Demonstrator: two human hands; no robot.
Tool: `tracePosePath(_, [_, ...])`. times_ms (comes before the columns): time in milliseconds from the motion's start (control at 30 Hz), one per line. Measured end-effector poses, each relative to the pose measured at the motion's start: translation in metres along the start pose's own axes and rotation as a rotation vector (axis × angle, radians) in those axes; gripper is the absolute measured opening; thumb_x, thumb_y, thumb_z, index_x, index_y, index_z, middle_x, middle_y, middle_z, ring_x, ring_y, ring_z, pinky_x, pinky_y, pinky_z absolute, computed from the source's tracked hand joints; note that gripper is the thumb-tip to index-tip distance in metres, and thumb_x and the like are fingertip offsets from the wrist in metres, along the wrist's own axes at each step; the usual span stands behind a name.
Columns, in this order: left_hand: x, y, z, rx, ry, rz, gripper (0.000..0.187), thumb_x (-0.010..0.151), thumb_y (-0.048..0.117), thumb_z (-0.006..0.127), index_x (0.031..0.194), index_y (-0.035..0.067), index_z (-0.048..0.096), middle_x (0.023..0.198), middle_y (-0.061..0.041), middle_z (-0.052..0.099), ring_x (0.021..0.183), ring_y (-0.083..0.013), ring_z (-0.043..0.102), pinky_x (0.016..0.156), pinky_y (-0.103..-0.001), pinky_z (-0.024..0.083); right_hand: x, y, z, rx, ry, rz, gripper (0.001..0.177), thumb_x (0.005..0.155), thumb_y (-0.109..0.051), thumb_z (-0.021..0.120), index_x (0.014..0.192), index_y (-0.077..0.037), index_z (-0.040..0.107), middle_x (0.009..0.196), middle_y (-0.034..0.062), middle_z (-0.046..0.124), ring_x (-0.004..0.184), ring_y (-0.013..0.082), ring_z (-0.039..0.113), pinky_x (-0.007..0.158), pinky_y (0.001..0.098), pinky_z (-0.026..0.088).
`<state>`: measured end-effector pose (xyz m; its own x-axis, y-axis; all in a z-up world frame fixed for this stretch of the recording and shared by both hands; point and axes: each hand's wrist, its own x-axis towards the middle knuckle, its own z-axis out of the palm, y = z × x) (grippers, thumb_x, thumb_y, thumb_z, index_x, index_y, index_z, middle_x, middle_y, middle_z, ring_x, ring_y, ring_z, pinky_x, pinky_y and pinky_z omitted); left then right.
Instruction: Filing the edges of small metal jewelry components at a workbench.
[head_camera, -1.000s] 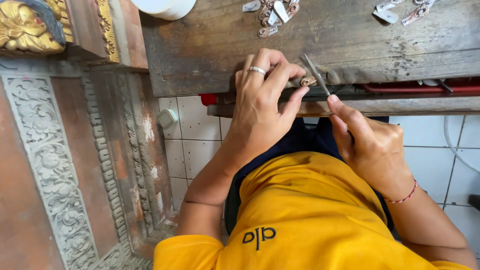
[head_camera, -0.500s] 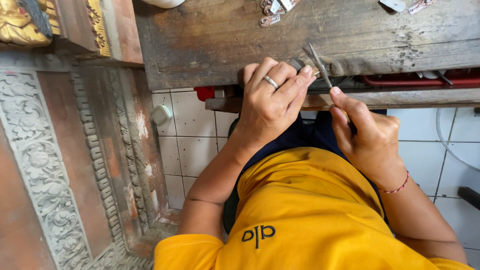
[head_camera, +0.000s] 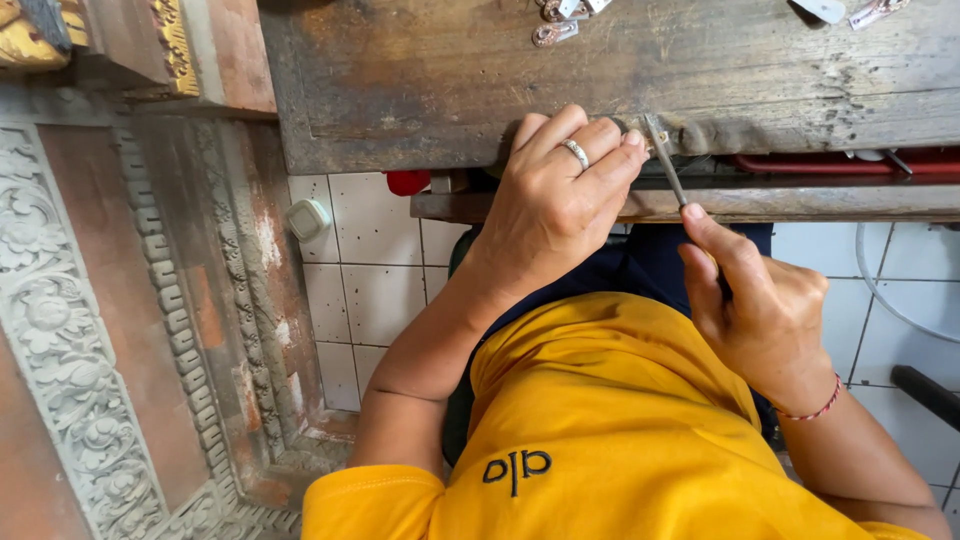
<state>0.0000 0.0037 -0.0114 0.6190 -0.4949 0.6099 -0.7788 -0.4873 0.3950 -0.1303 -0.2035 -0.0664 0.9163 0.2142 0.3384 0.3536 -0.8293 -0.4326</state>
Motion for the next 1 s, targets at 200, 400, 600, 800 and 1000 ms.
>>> tracePosePath(200, [0.004, 0.007, -0.006, -0.083, -0.129, -0.115, 0.016, 0.095, -0.006, 0.058, 0.084, 0.004, 0.053, 0.081, -0.007, 0.051, 0.078, -0.0275, 0.046, 0.071, -0.040, 0.033, 0.032, -0.008, 0.013, -0.093, 0.044, -0.048, 0.026, 0.114, -0.005, 0.065, 0.140, -0.001, 0.070, 0.113, 0.0078, 0.083, 0.061, 0.0162, 0.063, 0.053, 0.0317, 0.043])
tracePosePath(400, [0.005, 0.007, -0.005, -0.101, -0.101, -0.147, 0.017, 0.091, -0.011, 0.058, 0.083, 0.002, 0.053, 0.078, -0.007, 0.046, 0.075, -0.0284, 0.045, 0.070, -0.040, 0.033, 0.010, -0.007, 0.012, -0.091, 0.060, -0.048, 0.025, 0.113, -0.003, 0.064, 0.137, 0.001, 0.070, 0.109, 0.0068, 0.082, 0.059, 0.0142, 0.061, 0.051, 0.0314, 0.042])
tracePosePath(600, [0.006, 0.000, -0.005, -0.097, -0.127, -0.058, 0.017, 0.098, -0.009, 0.057, 0.085, 0.001, 0.054, 0.081, -0.007, 0.050, 0.074, -0.0264, 0.044, 0.070, -0.038, 0.032, 0.011, -0.007, 0.003, -0.077, -0.004, -0.003, 0.025, 0.110, -0.002, 0.069, 0.136, 0.000, 0.071, 0.097, 0.0014, 0.079, 0.056, 0.0134, 0.057, 0.050, 0.0314, 0.039])
tracePosePath(800, [0.009, 0.005, -0.009, -0.114, -0.115, -0.083, 0.020, 0.102, -0.005, 0.051, 0.083, 0.001, 0.054, 0.077, -0.007, 0.046, 0.073, -0.0259, 0.044, 0.069, -0.039, 0.031, 0.049, -0.017, -0.011, -0.103, -0.070, 0.035, 0.032, 0.117, -0.011, 0.064, 0.147, -0.005, 0.070, 0.083, -0.0032, 0.071, 0.055, 0.0151, 0.055, 0.052, 0.0332, 0.042])
tracePosePath(1000, [0.007, 0.004, -0.008, -0.120, -0.116, -0.094, 0.016, 0.101, -0.004, 0.059, 0.086, 0.001, 0.057, 0.077, -0.006, 0.045, 0.072, -0.0256, 0.044, 0.069, -0.037, 0.032, 0.007, -0.004, -0.012, -0.080, 0.027, 0.040, 0.030, 0.115, -0.002, 0.071, 0.144, 0.004, 0.070, 0.121, 0.0083, 0.082, 0.051, 0.0140, 0.048, 0.052, 0.0315, 0.038])
